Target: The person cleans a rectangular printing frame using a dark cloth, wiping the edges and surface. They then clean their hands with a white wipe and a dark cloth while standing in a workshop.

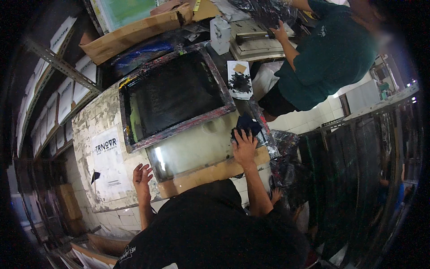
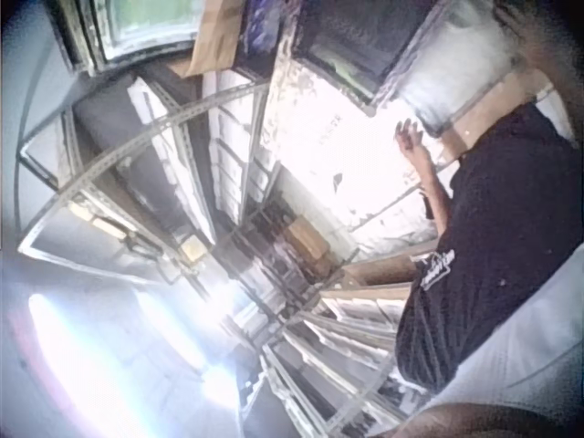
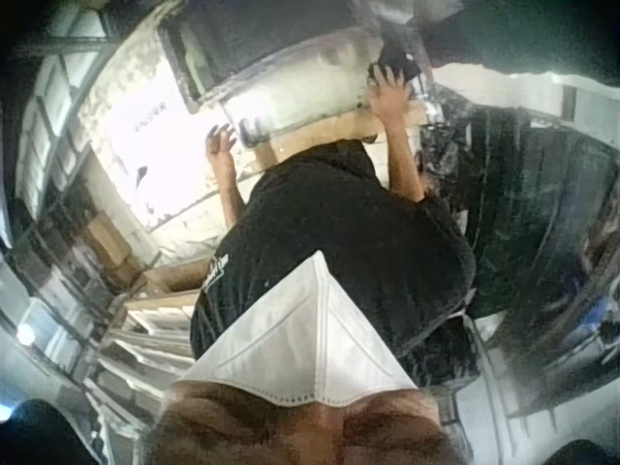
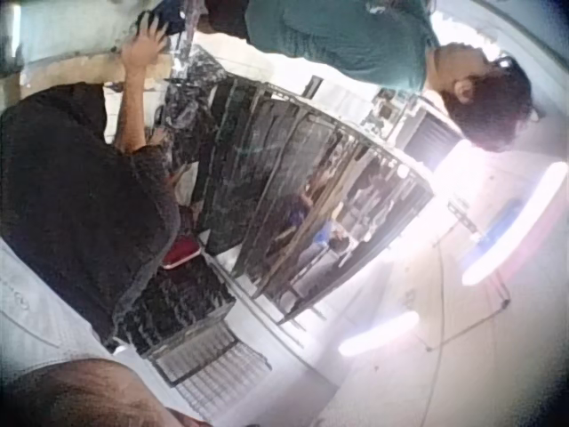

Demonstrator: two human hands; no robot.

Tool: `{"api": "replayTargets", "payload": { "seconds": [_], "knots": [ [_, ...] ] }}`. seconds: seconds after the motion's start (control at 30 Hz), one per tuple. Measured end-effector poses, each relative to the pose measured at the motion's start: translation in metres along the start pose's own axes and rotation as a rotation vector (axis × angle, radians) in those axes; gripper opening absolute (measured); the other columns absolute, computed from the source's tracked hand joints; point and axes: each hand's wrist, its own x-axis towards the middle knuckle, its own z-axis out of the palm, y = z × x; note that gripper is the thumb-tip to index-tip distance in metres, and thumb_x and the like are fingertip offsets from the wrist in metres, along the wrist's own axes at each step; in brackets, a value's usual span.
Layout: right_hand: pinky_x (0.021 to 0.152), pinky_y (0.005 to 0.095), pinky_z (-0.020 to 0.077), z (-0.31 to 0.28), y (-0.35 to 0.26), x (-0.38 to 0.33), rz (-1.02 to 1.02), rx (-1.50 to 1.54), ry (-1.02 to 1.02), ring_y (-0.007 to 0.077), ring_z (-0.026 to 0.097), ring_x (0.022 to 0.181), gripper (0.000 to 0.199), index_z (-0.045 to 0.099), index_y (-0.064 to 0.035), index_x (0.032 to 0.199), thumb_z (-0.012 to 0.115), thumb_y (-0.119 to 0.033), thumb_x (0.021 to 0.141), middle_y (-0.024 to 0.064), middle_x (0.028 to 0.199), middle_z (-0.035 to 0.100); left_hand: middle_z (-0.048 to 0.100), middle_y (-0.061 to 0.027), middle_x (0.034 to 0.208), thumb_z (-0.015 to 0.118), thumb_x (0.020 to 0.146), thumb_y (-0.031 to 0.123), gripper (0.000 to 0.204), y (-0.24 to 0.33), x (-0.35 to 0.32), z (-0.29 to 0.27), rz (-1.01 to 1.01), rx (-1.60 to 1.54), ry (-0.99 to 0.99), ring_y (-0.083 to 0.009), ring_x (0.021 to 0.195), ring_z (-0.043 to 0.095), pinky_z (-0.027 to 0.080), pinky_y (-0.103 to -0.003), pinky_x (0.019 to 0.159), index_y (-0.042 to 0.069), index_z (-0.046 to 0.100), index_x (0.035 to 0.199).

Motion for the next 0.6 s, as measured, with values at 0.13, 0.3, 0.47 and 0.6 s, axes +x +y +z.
{"api": "replayTargets", "payload": {
  "seconds": [0.13,0.3,0.47,0.6],
  "knots": [
    [0.108,0.0621,0.0242,-0.02,-0.009,0.014,0.038,-0.061,0.01,0.0451,0.04,0.129,0.054,0.057,-0.0117,0.134,0.066,-0.024,0.082,0.0211,0.131,0.055,0.063,-0.0141,0.121,0.063,0.096,0.025,0.048,0.0,0.005,0.004,0.04,0.013,-0.015,-0.0213,0.106,0.062,0.051,-0.034,0.086,0.001,0.046,0.134],
    [0.106,0.0617,0.0294,-0.014,-0.026,0.046,0.127,0.085,0.159,0.0487,0.039,0.128,0.065,0.043,-0.0107,0.144,0.066,-0.018,0.084,0.0264,0.137,0.047,0.062,-0.0144,0.121,0.063,0.095,0.019,0.046,0.015,0.017,0.015,0.072,0.004,-0.034,-0.0213,0.106,0.061,0.049,-0.032,0.086,0.0,0.046,0.132],
    [0.107,0.0612,0.0287,0.011,-0.021,0.086,0.188,0.146,0.075,0.0489,0.036,0.131,0.076,0.027,-0.012,0.152,0.064,-0.017,0.086,0.0263,0.144,0.04,0.064,-0.0124,0.118,0.063,0.093,0.008,0.041,0.045,0.048,0.049,0.196,0.01,-0.127,-0.0199,0.106,0.062,0.049,-0.032,0.091,0.0,0.048,0.131],
    [0.107,0.0603,0.0283,0.027,-0.016,0.096,0.197,0.184,0.037,0.0476,0.035,0.131,0.076,0.027,-0.0138,0.152,0.063,-0.013,0.086,0.0266,0.144,0.04,0.067,-0.0099,0.111,0.063,0.094,0.01,0.039,0.076,0.084,0.086,0.262,0.083,-0.222,-0.0152,0.1,0.062,0.049,-0.031,0.089,0.0,0.05,0.129]
  ]
}}
